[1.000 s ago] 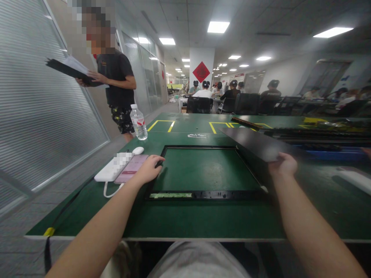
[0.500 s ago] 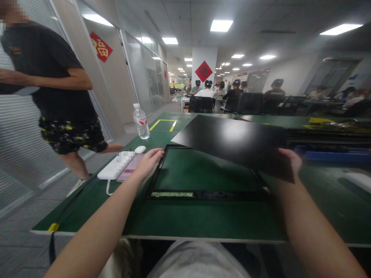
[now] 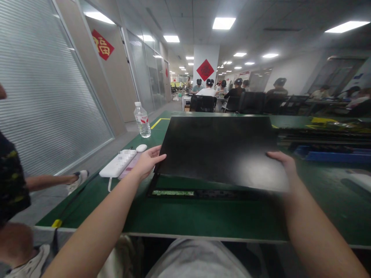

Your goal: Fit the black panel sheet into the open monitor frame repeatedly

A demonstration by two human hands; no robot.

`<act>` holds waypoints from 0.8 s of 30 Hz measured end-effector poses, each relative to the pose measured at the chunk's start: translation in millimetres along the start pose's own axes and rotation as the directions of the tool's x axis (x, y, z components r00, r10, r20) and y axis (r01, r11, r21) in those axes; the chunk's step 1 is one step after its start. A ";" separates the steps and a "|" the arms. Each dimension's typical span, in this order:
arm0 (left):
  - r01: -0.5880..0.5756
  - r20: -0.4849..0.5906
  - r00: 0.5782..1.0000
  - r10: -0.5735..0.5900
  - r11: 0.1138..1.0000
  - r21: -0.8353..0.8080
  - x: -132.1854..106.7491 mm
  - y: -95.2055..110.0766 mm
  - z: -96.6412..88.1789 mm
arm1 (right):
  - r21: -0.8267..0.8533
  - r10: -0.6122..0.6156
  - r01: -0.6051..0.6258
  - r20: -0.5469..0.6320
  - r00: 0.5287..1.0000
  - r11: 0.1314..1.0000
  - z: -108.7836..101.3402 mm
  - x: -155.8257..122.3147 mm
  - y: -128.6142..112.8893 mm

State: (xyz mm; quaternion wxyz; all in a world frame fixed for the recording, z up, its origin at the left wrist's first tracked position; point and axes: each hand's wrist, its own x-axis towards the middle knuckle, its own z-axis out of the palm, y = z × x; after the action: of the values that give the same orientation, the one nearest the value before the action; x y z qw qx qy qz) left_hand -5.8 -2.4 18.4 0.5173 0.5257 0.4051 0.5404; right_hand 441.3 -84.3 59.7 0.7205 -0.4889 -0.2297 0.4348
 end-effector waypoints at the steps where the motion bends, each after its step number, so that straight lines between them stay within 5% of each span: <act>1: -0.027 0.014 1.000 0.027 1.000 -0.010 0.5 -0.7 0.0 | -0.073 0.029 -0.024 0.063 0.998 0.997 -0.8 0.1 1.2; 4: -0.093 -0.004 0.996 0.093 0.996 0.001 1.5 -2.2 -0.5 | -0.221 0.091 -0.033 0.255 0.963 0.975 -3.9 1.9 5.4; 8: -0.181 -0.080 0.980 0.182 0.983 0.023 1.9 -1.7 -0.6 | -0.269 0.044 0.058 0.358 0.933 0.961 -5.3 5.6 10.2; 16: -0.281 -0.071 0.957 0.282 0.959 0.017 -3.1 4.1 4.6 | -0.280 -0.070 0.187 0.381 0.922 0.941 -8.8 16.3 18.2; 24: -0.188 0.016 0.982 0.187 0.981 0.050 -7.5 3.8 8.5 | -0.281 -0.070 0.172 0.339 0.938 0.944 -9.3 22.6 21.3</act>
State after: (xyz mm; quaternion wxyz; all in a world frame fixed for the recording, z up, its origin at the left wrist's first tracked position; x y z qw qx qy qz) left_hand 1.4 -11.2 22.0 0.4525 0.5779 0.3646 0.5731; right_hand 451.5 -66.7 34.5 0.6139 -0.5010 -0.4397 0.4227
